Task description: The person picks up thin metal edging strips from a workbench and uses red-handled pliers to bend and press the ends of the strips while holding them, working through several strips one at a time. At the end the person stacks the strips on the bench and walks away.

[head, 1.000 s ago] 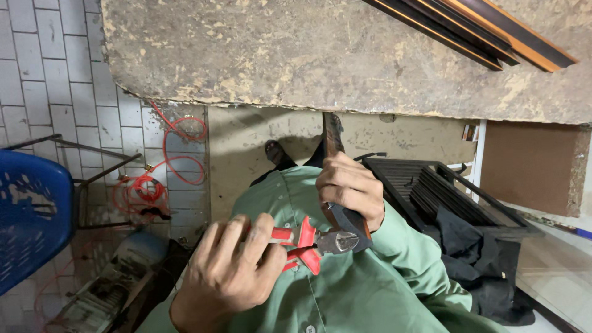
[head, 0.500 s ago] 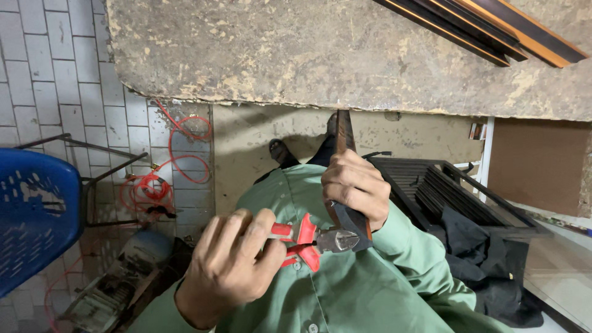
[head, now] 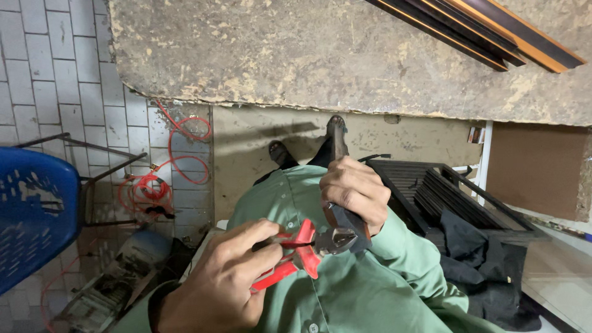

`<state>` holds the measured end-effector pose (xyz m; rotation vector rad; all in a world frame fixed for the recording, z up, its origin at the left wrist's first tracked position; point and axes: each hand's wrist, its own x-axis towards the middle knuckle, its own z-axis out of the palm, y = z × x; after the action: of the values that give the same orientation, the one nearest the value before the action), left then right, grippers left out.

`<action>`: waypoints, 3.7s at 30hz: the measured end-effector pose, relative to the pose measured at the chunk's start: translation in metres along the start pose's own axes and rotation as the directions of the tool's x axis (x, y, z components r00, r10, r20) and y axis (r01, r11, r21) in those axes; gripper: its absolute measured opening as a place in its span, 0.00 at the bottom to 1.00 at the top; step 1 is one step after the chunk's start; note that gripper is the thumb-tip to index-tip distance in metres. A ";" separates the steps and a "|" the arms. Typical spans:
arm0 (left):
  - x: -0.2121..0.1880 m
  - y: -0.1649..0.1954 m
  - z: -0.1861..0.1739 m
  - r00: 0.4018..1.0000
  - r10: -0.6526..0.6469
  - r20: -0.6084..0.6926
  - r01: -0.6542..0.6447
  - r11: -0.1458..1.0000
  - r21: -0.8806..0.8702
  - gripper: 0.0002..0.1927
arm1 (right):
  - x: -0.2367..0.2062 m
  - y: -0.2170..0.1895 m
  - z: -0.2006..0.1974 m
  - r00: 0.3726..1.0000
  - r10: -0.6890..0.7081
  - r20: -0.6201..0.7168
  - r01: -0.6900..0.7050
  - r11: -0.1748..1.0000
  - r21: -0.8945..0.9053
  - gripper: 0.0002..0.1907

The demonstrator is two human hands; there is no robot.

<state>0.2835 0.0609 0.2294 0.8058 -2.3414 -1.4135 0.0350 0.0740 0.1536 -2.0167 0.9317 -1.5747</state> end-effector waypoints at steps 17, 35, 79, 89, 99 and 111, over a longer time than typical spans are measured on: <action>0.010 0.010 -0.029 0.910 -0.220 0.351 0.269 0.958 -0.096 0.21 | 0.005 -0.002 -0.004 0.998 -0.003 0.058 0.007 0.998 -0.060 0.09; 0.043 0.012 -0.078 0.786 0.003 0.619 -0.008 1.000 0.006 0.12 | 0.001 -0.004 -0.007 0.974 0.000 0.228 -0.010 0.999 0.044 0.15; 0.019 0.011 -0.049 0.959 0.027 0.283 -0.041 0.998 0.043 0.26 | 0.002 -0.014 -0.009 0.997 0.076 -0.034 -0.079 0.993 -0.090 0.11; -0.001 0.002 -0.027 0.990 0.021 0.138 -0.037 0.993 0.115 0.27 | 0.000 -0.014 -0.010 0.995 0.094 -0.017 -0.096 0.987 -0.132 0.12; 0.005 0.004 -0.007 0.993 0.111 0.026 -0.113 0.989 0.091 0.17 | 0.002 -0.015 -0.006 0.989 0.091 -0.120 -0.108 0.982 -0.152 0.14; 0.011 -0.007 0.009 0.983 0.180 -0.048 -0.175 0.980 0.090 0.11 | 0.000 -0.017 -0.006 0.990 0.126 -0.056 -0.132 0.985 -0.108 0.13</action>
<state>0.2720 0.0583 0.2188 0.6311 -2.3784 -1.2104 0.0331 0.0866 0.1665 -1.9549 1.1684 -1.5394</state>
